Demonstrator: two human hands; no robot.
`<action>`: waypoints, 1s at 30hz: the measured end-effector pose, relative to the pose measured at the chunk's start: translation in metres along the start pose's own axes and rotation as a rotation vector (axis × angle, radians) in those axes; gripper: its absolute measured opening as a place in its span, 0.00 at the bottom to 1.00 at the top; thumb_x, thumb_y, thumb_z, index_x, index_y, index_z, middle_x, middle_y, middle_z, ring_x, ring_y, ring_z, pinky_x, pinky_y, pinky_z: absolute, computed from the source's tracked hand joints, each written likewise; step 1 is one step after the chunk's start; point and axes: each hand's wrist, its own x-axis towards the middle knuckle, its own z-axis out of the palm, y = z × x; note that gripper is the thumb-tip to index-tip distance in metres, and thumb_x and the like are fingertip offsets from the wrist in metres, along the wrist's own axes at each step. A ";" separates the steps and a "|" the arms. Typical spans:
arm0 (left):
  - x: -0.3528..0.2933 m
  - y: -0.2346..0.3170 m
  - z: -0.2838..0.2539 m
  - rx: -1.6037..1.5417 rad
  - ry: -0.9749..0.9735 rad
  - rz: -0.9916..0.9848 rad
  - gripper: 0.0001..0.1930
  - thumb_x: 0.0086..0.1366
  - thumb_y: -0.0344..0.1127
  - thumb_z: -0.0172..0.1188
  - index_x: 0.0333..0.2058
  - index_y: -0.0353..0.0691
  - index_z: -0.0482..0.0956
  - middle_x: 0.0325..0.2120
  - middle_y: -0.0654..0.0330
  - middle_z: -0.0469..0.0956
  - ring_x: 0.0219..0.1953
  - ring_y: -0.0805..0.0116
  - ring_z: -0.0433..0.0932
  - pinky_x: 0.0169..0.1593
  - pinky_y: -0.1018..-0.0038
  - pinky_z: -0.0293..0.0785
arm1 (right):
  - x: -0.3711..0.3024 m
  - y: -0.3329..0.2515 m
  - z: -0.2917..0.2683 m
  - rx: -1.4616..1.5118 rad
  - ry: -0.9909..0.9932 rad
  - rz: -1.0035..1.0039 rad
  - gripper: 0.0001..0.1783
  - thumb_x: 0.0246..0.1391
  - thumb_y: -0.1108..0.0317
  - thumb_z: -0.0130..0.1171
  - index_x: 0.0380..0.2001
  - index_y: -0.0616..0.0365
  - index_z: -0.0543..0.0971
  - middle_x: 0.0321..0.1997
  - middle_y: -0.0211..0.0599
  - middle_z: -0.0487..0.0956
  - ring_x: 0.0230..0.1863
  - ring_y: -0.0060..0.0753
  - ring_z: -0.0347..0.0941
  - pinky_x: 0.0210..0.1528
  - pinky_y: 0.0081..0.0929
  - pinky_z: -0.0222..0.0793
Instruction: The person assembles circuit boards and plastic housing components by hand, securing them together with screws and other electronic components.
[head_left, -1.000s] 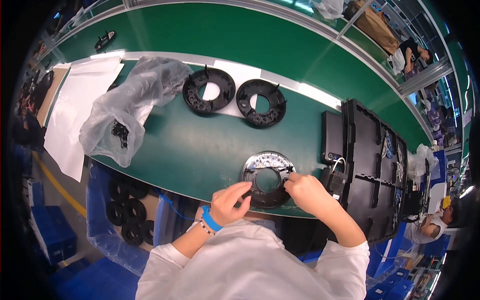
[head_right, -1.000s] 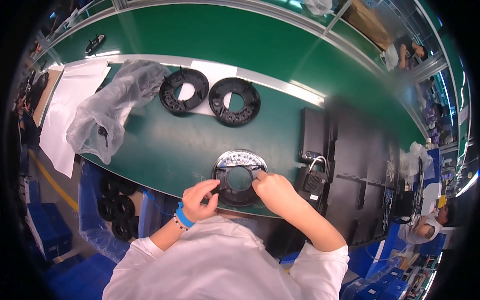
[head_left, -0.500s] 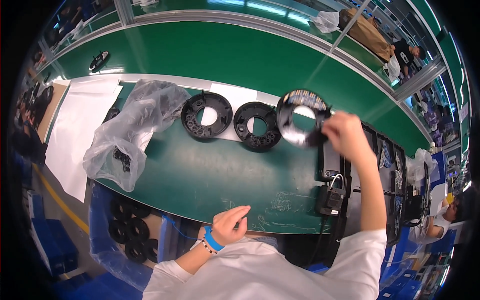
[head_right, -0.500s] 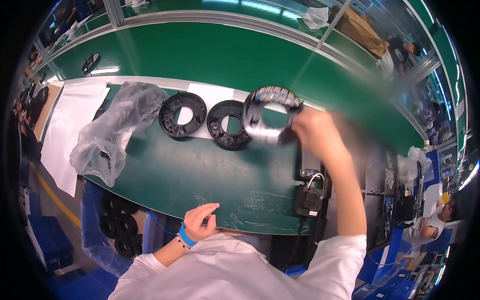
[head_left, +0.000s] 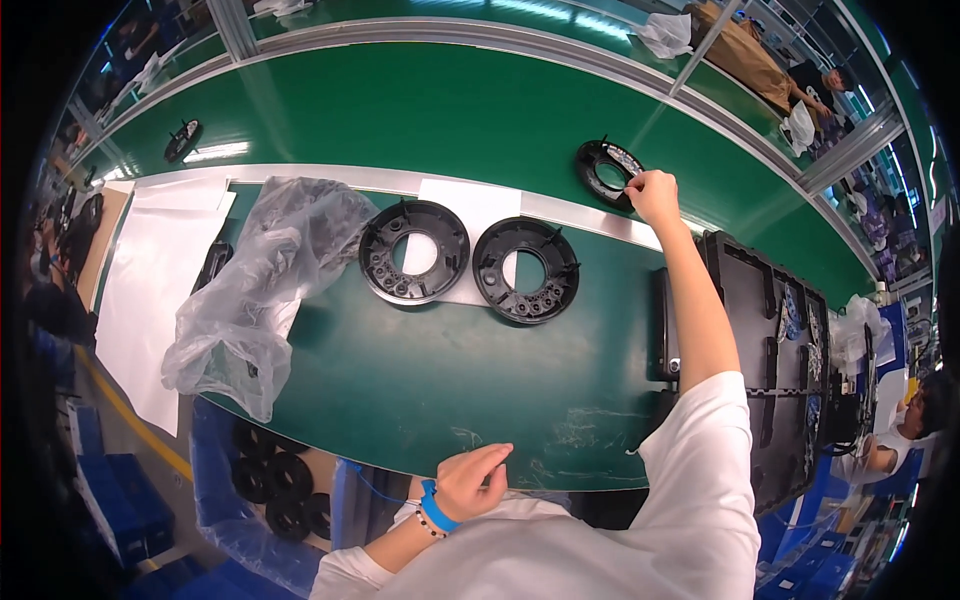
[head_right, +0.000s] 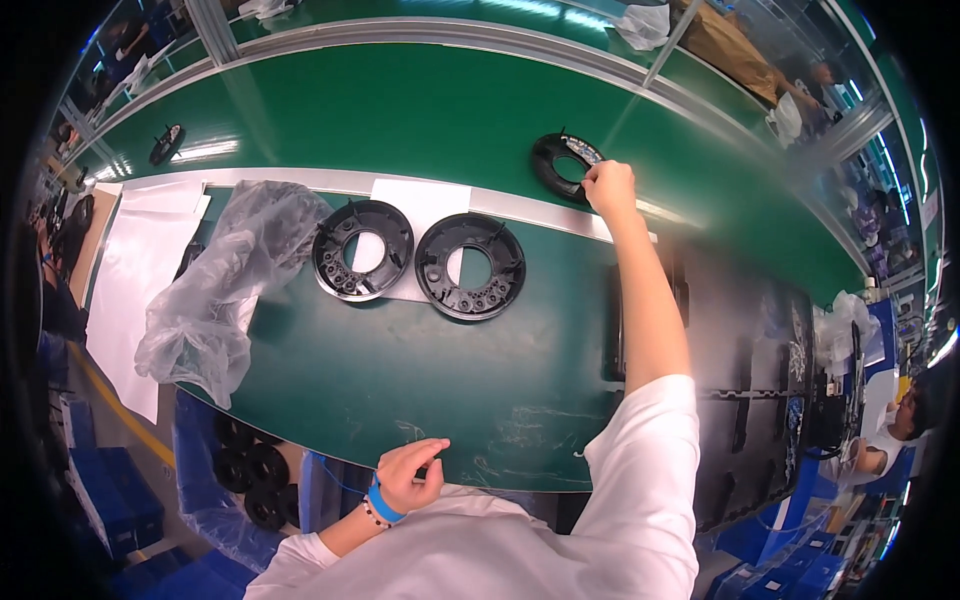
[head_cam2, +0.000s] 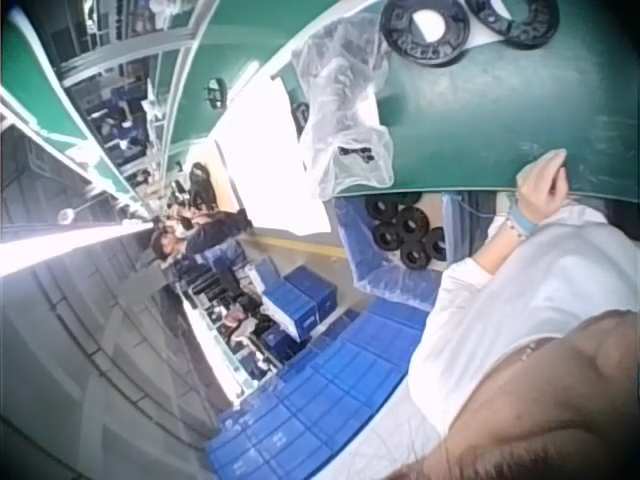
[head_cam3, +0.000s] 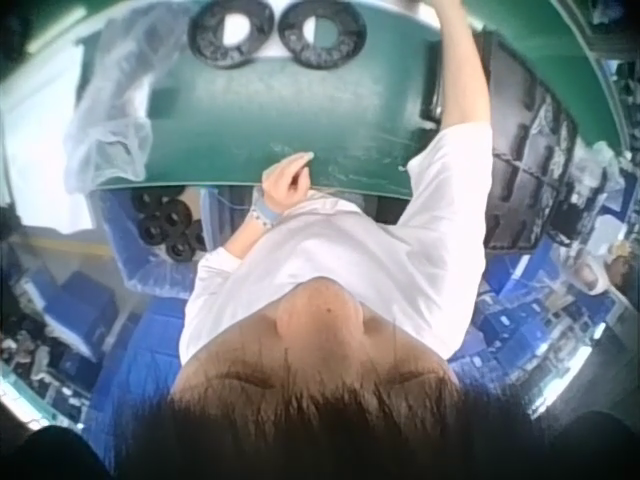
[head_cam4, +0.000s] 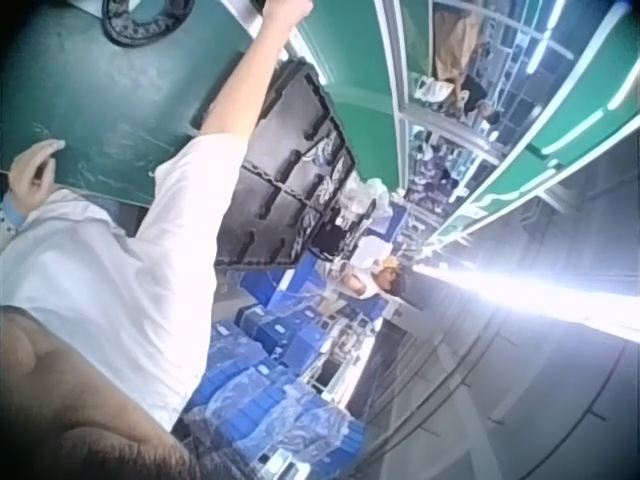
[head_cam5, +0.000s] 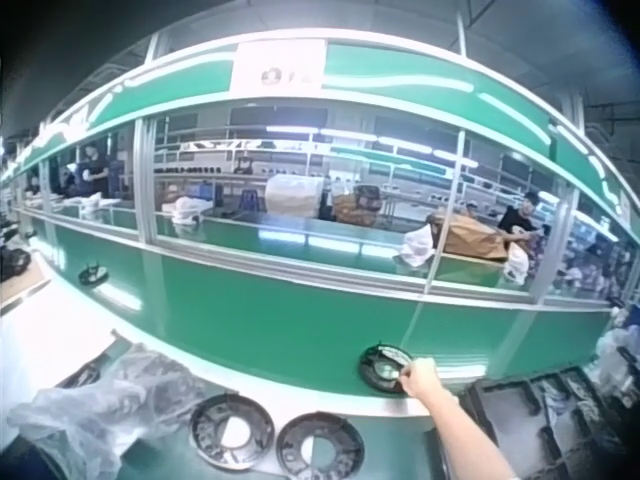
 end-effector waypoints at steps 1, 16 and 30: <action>0.001 0.000 0.000 -0.001 0.001 -0.009 0.16 0.43 0.19 0.55 0.35 0.33 0.73 0.30 0.54 0.77 0.19 0.68 0.75 0.22 0.79 0.71 | -0.002 0.001 0.001 -0.003 0.000 0.001 0.05 0.32 0.72 0.62 0.19 0.59 0.79 0.24 0.46 0.76 0.30 0.47 0.73 0.36 0.36 0.69; -0.002 0.006 0.002 0.028 0.022 -0.051 0.14 0.47 0.20 0.53 0.35 0.34 0.73 0.29 0.55 0.77 0.17 0.70 0.73 0.23 0.80 0.70 | -0.119 -0.086 -0.026 0.315 -0.276 -0.532 0.05 0.36 0.75 0.57 0.23 0.62 0.77 0.23 0.44 0.74 0.28 0.46 0.71 0.32 0.35 0.67; 0.003 -0.006 -0.007 0.092 0.204 -0.017 0.35 0.55 0.41 0.50 0.57 0.35 0.44 0.60 0.46 0.35 0.62 0.49 0.39 0.57 0.57 0.49 | -0.188 -0.123 -0.070 0.108 -0.350 -0.866 0.05 0.31 0.71 0.54 0.13 0.62 0.76 0.19 0.48 0.74 0.24 0.48 0.73 0.27 0.37 0.70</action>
